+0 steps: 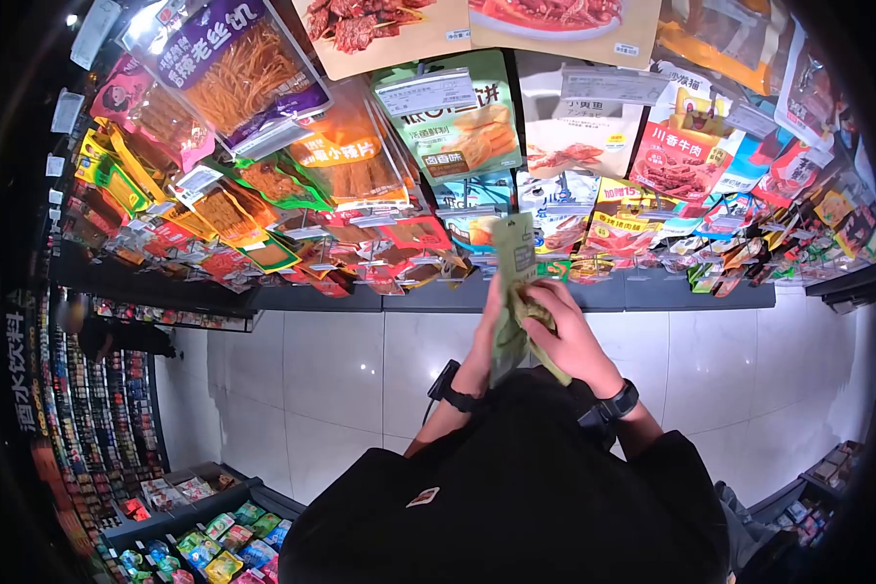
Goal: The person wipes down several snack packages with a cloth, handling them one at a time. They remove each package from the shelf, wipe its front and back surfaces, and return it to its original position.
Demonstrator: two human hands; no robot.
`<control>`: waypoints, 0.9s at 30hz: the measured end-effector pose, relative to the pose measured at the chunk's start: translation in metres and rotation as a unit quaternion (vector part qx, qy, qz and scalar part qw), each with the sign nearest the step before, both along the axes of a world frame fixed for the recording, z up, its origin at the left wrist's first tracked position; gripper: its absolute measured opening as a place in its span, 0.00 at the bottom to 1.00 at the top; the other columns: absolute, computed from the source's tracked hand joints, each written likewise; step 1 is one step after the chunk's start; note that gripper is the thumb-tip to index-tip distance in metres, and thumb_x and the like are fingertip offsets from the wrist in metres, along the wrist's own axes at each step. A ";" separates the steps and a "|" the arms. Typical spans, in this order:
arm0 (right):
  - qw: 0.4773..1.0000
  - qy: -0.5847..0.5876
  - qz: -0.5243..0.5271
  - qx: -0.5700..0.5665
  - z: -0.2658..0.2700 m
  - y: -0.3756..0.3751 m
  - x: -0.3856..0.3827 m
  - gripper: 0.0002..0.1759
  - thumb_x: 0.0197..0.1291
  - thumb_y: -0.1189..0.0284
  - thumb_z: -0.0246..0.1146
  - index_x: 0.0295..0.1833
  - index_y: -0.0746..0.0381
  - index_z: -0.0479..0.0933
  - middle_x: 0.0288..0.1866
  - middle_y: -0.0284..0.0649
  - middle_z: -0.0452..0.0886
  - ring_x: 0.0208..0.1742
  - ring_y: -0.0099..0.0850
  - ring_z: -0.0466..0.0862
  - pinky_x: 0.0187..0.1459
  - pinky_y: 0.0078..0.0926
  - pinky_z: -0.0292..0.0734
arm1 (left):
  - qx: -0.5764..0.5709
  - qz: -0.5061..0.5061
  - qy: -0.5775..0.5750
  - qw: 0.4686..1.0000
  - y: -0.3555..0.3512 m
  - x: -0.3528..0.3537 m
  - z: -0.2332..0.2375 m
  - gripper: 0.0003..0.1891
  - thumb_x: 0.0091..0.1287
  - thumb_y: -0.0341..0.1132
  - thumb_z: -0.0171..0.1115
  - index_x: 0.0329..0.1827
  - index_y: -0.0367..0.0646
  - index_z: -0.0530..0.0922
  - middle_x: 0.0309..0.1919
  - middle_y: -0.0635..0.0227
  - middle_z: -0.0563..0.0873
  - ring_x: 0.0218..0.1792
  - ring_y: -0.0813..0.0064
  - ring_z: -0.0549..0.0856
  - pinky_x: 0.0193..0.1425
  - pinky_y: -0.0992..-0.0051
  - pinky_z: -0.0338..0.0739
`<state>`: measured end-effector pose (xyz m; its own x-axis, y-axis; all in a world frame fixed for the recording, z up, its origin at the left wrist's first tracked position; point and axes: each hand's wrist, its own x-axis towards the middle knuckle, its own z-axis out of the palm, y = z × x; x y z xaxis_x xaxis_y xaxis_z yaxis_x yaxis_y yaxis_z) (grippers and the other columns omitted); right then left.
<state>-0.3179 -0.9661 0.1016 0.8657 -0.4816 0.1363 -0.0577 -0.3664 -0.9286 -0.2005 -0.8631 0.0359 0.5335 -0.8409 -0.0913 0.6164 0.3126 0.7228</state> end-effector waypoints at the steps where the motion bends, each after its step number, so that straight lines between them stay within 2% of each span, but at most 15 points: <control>1: 0.998 -0.006 0.006 0.064 -0.003 -0.003 -0.002 0.22 0.70 0.75 0.66 0.66 0.71 0.73 0.64 0.48 0.75 0.67 0.41 0.77 0.68 0.34 0.71 | 0.022 -0.007 -0.109 0.994 -0.002 0.000 0.001 0.33 0.79 0.45 0.55 0.83 0.47 0.56 0.79 0.59 0.65 0.79 0.62 0.67 0.78 0.59 0.68; 2: 0.976 -0.018 0.009 0.219 -0.003 -0.004 -0.006 0.21 0.72 0.73 0.65 0.66 0.70 0.74 0.64 0.44 0.75 0.67 0.33 0.77 0.68 0.31 0.70 | 0.045 -0.013 -0.216 0.975 -0.002 -0.002 0.003 0.35 0.78 0.43 0.59 0.83 0.49 0.55 0.81 0.61 0.61 0.82 0.62 0.62 0.79 0.58 0.65; 3: 0.965 -0.025 -0.005 0.260 -0.001 -0.004 -0.011 0.21 0.72 0.74 0.65 0.66 0.71 0.74 0.63 0.43 0.77 0.64 0.31 0.77 0.67 0.30 0.71 | 0.089 0.010 -0.233 0.968 0.000 -0.008 0.004 0.36 0.72 0.40 0.68 0.79 0.50 0.59 0.80 0.59 0.60 0.82 0.60 0.61 0.80 0.53 0.65; 4: 0.953 -0.031 -0.021 0.302 0.006 -0.003 -0.015 0.21 0.72 0.74 0.65 0.66 0.71 0.74 0.61 0.42 0.79 0.62 0.28 0.78 0.65 0.29 0.73 | 0.090 0.012 -0.234 0.968 0.000 -0.011 0.002 0.36 0.72 0.40 0.68 0.79 0.50 0.59 0.80 0.59 0.60 0.82 0.60 0.61 0.80 0.53 0.65; 5: 0.952 -0.030 -0.020 0.303 0.004 -0.005 -0.019 0.21 0.72 0.74 0.65 0.66 0.71 0.74 0.61 0.42 0.79 0.62 0.28 0.78 0.65 0.29 0.73 | 0.107 0.035 -0.294 0.949 0.000 -0.014 0.000 0.36 0.69 0.38 0.71 0.77 0.49 0.61 0.80 0.59 0.60 0.82 0.59 0.61 0.79 0.50 0.65; 7: 0.983 0.020 -0.037 0.179 -0.003 -0.014 -0.029 0.20 0.72 0.75 0.65 0.65 0.71 0.76 0.56 0.40 0.85 0.57 0.25 0.81 0.61 0.28 0.76 | 0.146 0.056 -0.383 0.910 0.002 -0.020 0.004 0.37 0.61 0.36 0.80 0.70 0.48 0.66 0.80 0.57 0.61 0.82 0.57 0.62 0.79 0.48 0.66; 10: 0.958 -0.011 -0.060 0.279 -0.016 -0.027 -0.040 0.19 0.70 0.76 0.66 0.63 0.72 0.78 0.51 0.38 0.88 0.52 0.24 0.83 0.59 0.27 0.77 | 0.136 0.036 -0.449 0.882 0.012 -0.017 0.002 0.37 0.60 0.35 0.81 0.70 0.48 0.68 0.80 0.57 0.61 0.81 0.57 0.63 0.79 0.49 0.66; 11: 0.942 -0.050 -0.056 0.327 -0.014 -0.030 -0.043 0.19 0.67 0.78 0.67 0.62 0.71 0.80 0.52 0.38 0.89 0.52 0.22 0.84 0.58 0.25 0.77 | 0.186 0.073 -0.416 0.887 0.018 -0.017 0.009 0.38 0.58 0.33 0.82 0.69 0.42 0.70 0.75 0.56 0.71 0.76 0.60 0.71 0.75 0.58 0.70; 12: 0.942 -0.050 -0.058 0.328 -0.009 -0.033 -0.046 0.19 0.67 0.78 0.67 0.62 0.71 0.80 0.52 0.38 0.89 0.52 0.22 0.84 0.58 0.25 0.77 | 0.186 0.071 -0.416 0.887 0.021 -0.012 0.006 0.38 0.58 0.33 0.82 0.69 0.42 0.70 0.75 0.56 0.71 0.76 0.60 0.71 0.75 0.58 0.70; 14: 0.936 -0.042 -0.042 0.346 0.001 -0.038 -0.051 0.19 0.66 0.80 0.67 0.61 0.71 0.81 0.52 0.37 0.88 0.52 0.23 0.84 0.57 0.24 0.78 | 0.095 0.091 -0.174 0.976 0.023 0.001 0.009 0.32 0.62 0.27 0.78 0.68 0.41 0.73 0.71 0.59 0.77 0.72 0.67 0.77 0.71 0.64 0.75; 15: 0.932 -0.039 -0.036 0.360 0.000 -0.039 -0.051 0.19 0.65 0.81 0.67 0.61 0.71 0.81 0.52 0.36 0.88 0.52 0.23 0.84 0.56 0.23 0.78 | 0.046 0.040 -0.093 0.994 0.029 0.004 0.020 0.23 0.67 0.24 0.74 0.64 0.38 0.78 0.61 0.64 0.87 0.61 0.74 0.85 0.63 0.71 0.80; 16: 0.931 -0.037 -0.036 0.360 -0.002 -0.041 -0.050 0.19 0.65 0.81 0.67 0.61 0.71 0.81 0.52 0.36 0.88 0.52 0.23 0.84 0.56 0.23 0.78 | 0.046 0.041 -0.092 0.994 0.034 0.010 0.017 0.23 0.67 0.24 0.74 0.64 0.38 0.78 0.61 0.64 0.87 0.61 0.74 0.85 0.63 0.71 0.80; 18: 0.927 -0.033 -0.022 0.374 -0.007 -0.042 -0.045 0.20 0.64 0.82 0.64 0.62 0.70 0.80 0.53 0.37 0.88 0.53 0.23 0.85 0.58 0.24 0.78 | 0.123 -0.089 -0.149 0.977 0.042 0.022 0.006 0.16 0.72 0.27 0.71 0.61 0.37 0.82 0.53 0.66 0.91 0.52 0.79 0.88 0.55 0.77 0.83; 19: 0.927 -0.032 -0.022 0.374 -0.008 -0.041 -0.041 0.20 0.64 0.82 0.64 0.62 0.70 0.80 0.53 0.37 0.88 0.53 0.23 0.85 0.58 0.24 0.78 | 0.131 -0.076 -0.155 0.976 0.040 0.020 0.016 0.12 0.73 0.30 0.71 0.56 0.37 0.86 0.47 0.69 0.92 0.47 0.81 0.88 0.54 0.76 0.83; 27: 0.964 -0.076 -0.142 0.212 0.000 -0.044 0.020 0.13 0.69 0.72 0.71 0.54 0.67 0.81 0.45 0.32 0.87 0.46 0.17 0.81 0.51 0.21 0.77 | 0.162 0.077 -0.236 0.955 0.012 0.070 0.040 0.12 0.74 0.34 0.71 0.52 0.33 0.86 0.40 0.70 0.92 0.40 0.87 0.84 0.46 0.78 0.80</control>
